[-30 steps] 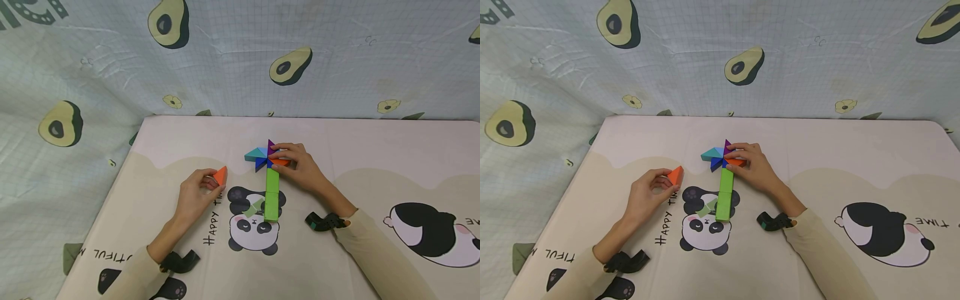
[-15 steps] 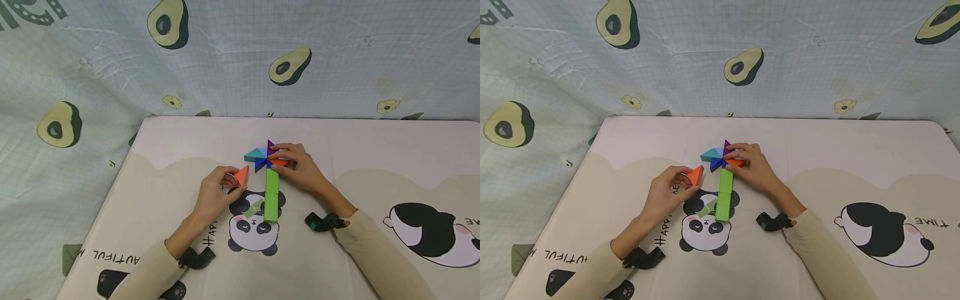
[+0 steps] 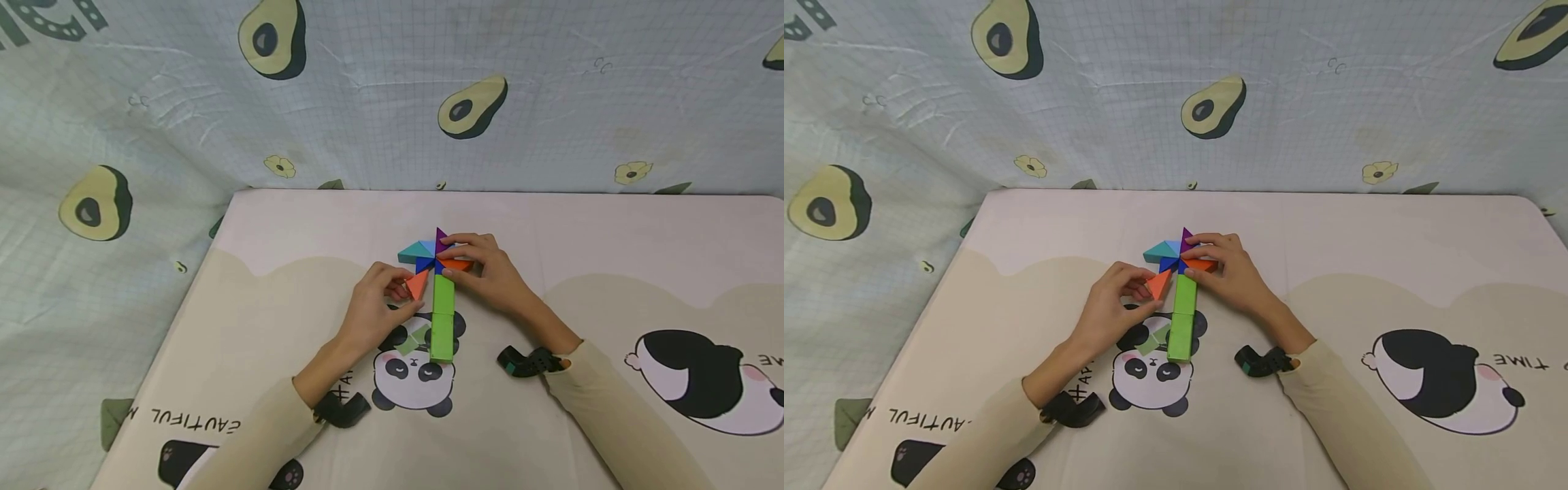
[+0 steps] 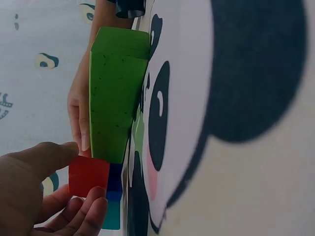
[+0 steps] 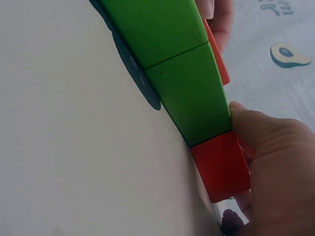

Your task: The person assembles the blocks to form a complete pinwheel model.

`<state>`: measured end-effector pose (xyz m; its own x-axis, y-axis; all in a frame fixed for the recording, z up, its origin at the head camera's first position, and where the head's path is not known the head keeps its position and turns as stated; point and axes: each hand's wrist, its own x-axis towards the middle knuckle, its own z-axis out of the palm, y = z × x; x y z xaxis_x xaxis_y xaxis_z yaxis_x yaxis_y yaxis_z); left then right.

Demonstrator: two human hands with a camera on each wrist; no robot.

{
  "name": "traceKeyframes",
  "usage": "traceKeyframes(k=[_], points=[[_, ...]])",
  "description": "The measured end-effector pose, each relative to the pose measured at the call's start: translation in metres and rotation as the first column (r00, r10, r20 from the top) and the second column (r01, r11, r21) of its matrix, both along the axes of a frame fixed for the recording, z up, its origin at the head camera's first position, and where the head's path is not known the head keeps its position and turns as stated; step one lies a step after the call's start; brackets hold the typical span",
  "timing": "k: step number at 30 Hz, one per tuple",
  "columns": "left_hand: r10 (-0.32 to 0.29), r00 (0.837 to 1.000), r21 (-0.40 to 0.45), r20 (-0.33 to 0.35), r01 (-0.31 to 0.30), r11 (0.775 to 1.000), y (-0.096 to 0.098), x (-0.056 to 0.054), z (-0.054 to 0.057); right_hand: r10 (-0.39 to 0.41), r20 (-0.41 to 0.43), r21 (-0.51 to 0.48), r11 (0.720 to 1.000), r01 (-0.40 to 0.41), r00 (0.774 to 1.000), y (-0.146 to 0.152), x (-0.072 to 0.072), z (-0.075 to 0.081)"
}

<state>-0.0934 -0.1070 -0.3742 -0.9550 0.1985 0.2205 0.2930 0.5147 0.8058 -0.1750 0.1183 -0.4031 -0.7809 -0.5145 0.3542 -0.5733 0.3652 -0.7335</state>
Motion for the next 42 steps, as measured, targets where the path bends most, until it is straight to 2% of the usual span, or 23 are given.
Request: traceKeyframes(k=[11, 23, 42], points=[[0.018, 0.999, 0.002, 0.042, -0.018, 1.0, 0.006, -0.004, -0.005, -0.002, -0.001, 0.01, 1.0, 0.002, 1.0, 0.0, -0.001, 0.0], [0.029, 0.993, 0.123, 0.111, -0.043, 0.991, 0.009, -0.002, -0.01, 0.002, -0.001, -0.002, 1.0, -0.002, 1.0, -0.001, 0.0, 0.001], [0.078, 0.99, 0.193, 0.12, -0.101, 0.976, 0.018, -0.007, -0.011, 0.002, 0.011, -0.022, 1.0, -0.002, 1.0, -0.001, 0.0, 0.001]])
